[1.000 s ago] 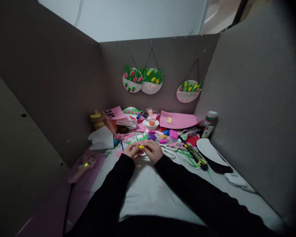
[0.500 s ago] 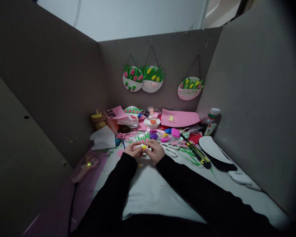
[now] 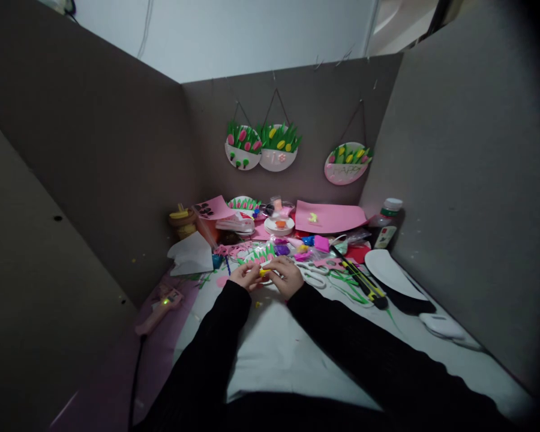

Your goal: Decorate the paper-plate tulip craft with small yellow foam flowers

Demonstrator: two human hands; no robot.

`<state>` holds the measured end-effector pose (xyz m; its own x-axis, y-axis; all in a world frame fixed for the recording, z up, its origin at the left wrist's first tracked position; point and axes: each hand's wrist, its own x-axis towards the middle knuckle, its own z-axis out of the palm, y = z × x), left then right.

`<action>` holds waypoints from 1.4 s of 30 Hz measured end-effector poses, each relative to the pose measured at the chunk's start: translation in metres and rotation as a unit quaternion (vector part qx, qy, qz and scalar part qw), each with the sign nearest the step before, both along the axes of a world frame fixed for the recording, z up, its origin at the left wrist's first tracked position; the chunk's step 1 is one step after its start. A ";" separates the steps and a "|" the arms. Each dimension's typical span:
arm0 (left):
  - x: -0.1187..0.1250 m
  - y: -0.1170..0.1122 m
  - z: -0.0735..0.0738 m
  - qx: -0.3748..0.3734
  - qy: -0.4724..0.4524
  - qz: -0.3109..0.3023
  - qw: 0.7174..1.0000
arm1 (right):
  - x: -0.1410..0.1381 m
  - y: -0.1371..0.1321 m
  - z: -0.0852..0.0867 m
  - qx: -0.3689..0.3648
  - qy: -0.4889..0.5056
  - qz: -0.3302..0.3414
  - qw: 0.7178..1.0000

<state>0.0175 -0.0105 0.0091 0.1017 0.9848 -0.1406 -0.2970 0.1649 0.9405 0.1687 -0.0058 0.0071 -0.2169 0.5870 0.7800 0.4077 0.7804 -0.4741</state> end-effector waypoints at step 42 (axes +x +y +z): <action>0.003 0.000 -0.006 0.070 -0.003 0.015 0.997 | 0.001 0.002 -0.004 0.051 0.012 -0.002 0.999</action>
<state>0.0206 -0.0103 0.0034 0.0729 0.9973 -0.0003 -0.3060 0.0227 0.9518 0.1695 -0.0041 0.0031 -0.1953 0.5049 0.8408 0.4012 0.8234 -0.4012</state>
